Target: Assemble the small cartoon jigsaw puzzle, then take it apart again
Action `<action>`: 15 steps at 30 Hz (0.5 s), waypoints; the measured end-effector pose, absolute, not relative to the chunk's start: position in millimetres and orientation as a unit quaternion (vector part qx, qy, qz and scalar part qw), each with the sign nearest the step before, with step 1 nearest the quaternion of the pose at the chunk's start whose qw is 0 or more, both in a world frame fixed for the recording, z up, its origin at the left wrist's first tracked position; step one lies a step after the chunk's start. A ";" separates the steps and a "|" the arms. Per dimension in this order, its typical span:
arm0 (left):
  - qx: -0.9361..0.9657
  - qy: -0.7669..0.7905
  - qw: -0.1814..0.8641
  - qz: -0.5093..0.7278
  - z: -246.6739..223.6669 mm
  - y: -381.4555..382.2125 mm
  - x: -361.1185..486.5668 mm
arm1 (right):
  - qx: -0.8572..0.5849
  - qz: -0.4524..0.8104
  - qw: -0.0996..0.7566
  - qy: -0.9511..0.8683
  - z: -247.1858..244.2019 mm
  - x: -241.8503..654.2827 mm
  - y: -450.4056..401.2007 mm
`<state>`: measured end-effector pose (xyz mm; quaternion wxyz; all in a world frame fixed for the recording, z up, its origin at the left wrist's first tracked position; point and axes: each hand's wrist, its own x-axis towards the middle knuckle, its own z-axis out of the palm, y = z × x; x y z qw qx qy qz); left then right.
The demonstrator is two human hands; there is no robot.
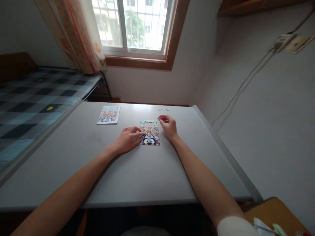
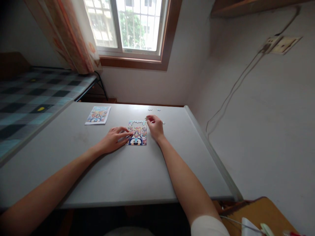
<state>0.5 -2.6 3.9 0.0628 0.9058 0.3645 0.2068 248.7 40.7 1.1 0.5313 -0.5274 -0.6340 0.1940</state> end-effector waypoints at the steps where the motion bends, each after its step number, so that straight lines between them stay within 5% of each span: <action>1: 0.906 0.365 0.063 0.207 3.8 -2.5 0.6 | -0.521 0.212 0.525 -0.639 0.9 243.6 38.3; 15: 0.905 0.363 0.066 0.213 1.5 -2.2 0.6 | -0.486 0.286 0.515 -0.646 -6.5 234.5 34.5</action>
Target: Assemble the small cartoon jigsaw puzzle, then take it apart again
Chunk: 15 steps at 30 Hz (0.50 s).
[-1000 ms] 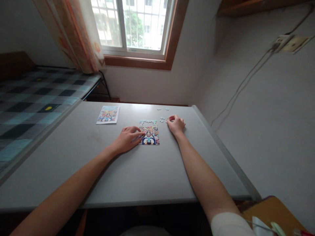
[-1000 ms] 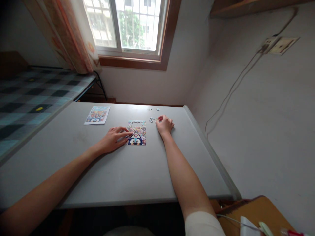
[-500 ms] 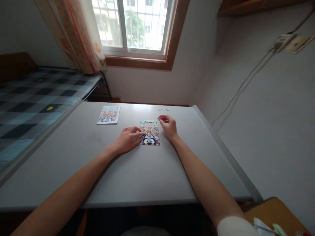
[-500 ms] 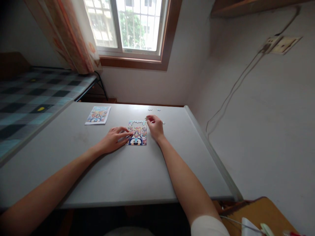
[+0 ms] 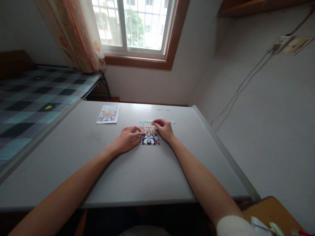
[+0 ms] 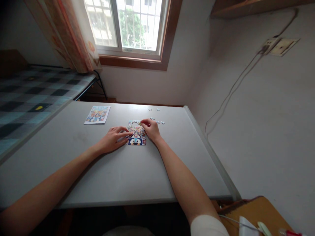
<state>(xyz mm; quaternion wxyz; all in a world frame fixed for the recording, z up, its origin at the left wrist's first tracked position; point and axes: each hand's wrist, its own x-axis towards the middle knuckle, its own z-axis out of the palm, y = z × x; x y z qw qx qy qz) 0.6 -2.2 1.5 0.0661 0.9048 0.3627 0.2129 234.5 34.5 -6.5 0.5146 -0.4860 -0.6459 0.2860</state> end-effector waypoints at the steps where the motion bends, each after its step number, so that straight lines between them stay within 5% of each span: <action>1: 0.905 0.361 0.066 0.214 1.8 -2.5 0.7 | -0.488 0.283 0.509 -0.651 -5.5 234.0 33.6; 15: 0.909 0.348 0.063 0.221 5.2 -5.5 2.9 | -0.479 0.229 0.430 -0.730 -2.8 211.6 27.6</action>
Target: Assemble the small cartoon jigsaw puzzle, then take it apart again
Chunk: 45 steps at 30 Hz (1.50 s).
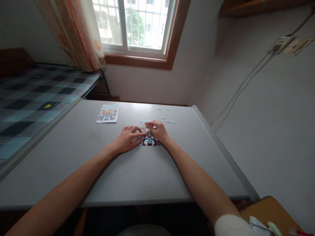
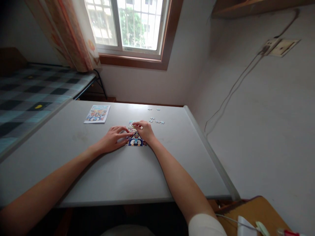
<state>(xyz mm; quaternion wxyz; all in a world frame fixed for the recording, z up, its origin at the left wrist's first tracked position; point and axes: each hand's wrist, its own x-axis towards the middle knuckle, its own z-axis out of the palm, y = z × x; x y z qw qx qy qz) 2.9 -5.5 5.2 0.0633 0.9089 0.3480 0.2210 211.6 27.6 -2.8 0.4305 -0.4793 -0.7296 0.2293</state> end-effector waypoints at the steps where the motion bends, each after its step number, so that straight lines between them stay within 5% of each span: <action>1: 0.908 0.350 0.062 0.221 5.0 -5.4 2.9 | -0.482 0.228 0.424 -0.732 -3.2 210.7 28.0; 45: 0.908 0.356 0.049 0.214 1.8 -3.8 2.8 | -0.579 0.121 0.293 -0.752 -3.3 204.5 28.8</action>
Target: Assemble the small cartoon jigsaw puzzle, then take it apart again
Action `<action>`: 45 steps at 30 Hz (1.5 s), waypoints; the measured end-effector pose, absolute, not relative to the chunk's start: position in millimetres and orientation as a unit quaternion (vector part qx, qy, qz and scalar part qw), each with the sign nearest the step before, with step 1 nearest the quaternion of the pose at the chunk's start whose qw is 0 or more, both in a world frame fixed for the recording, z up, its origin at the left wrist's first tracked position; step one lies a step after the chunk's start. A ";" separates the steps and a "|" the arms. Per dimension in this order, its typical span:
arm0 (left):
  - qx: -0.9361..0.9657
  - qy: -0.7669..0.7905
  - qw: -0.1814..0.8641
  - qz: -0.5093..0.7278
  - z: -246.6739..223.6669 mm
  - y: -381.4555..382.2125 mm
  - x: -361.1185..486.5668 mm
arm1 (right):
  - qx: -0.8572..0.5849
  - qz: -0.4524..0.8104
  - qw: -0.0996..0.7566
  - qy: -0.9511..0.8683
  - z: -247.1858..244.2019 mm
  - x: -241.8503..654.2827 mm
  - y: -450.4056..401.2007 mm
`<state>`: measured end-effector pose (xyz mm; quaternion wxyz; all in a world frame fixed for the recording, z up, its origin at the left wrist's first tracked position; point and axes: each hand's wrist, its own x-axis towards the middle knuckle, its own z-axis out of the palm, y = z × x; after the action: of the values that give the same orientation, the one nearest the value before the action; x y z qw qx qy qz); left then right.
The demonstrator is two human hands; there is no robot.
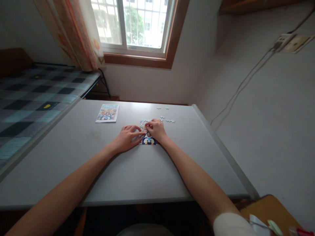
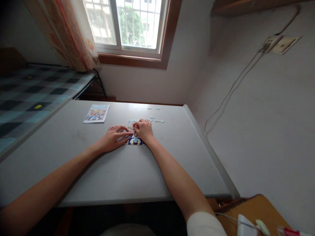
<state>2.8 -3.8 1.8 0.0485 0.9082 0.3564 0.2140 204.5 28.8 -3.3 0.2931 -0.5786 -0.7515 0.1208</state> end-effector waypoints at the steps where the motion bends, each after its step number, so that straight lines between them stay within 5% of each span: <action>1: 0.908 0.356 0.049 0.215 1.7 -3.7 2.6 | -0.589 0.123 0.286 -0.746 -2.7 203.6 29.2; 11: 0.907 0.356 0.055 0.220 1.6 -4.0 2.8 | -0.596 0.087 0.324 -0.730 -2.2 201.6 24.9; 17: 0.906 0.359 0.053 0.216 2.1 -3.9 3.1 | -0.610 0.120 0.277 -0.733 -0.4 200.9 25.6; 26: 0.906 0.359 0.060 0.217 2.4 -3.8 2.2 | -0.567 0.117 0.374 -0.724 -4.3 219.0 30.9; 45: 0.906 0.359 0.065 0.215 1.7 -2.9 1.3 | -0.566 0.117 0.276 -0.768 -2.5 231.1 27.6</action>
<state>1.3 -2.9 1.7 0.0654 0.9059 0.3590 0.2150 231.1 27.6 -2.5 0.2758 -0.5665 -0.7677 0.1170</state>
